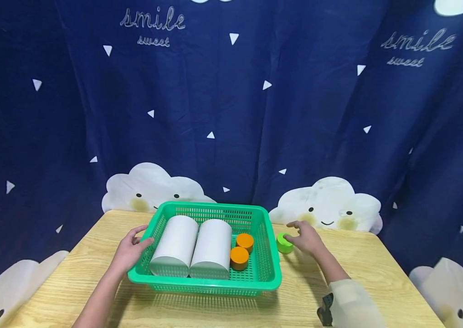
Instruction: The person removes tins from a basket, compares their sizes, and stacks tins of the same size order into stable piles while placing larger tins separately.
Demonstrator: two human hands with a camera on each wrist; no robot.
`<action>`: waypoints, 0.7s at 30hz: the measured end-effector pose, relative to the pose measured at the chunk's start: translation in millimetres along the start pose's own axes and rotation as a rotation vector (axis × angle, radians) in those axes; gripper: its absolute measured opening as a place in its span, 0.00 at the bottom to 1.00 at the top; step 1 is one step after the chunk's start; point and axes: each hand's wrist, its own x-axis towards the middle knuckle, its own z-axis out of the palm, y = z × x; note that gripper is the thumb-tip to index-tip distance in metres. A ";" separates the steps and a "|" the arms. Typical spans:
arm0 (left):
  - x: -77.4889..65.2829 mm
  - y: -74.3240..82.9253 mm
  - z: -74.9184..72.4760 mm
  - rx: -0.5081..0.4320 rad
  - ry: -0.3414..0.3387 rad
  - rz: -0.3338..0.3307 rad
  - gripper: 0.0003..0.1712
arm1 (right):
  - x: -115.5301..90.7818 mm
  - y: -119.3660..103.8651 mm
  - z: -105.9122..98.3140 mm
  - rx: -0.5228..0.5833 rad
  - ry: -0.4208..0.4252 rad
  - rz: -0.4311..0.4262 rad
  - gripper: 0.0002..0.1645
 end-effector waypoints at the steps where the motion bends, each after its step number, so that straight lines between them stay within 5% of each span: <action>1: -0.4 0.3 -0.2 0.001 0.000 0.000 0.33 | 0.4 -1.5 -1.6 -0.001 0.004 -0.009 0.25; 21: -1.4 -1.4 0.2 -0.006 -0.001 -0.002 0.33 | -0.8 -23.8 -20.7 -0.099 0.018 -0.037 0.27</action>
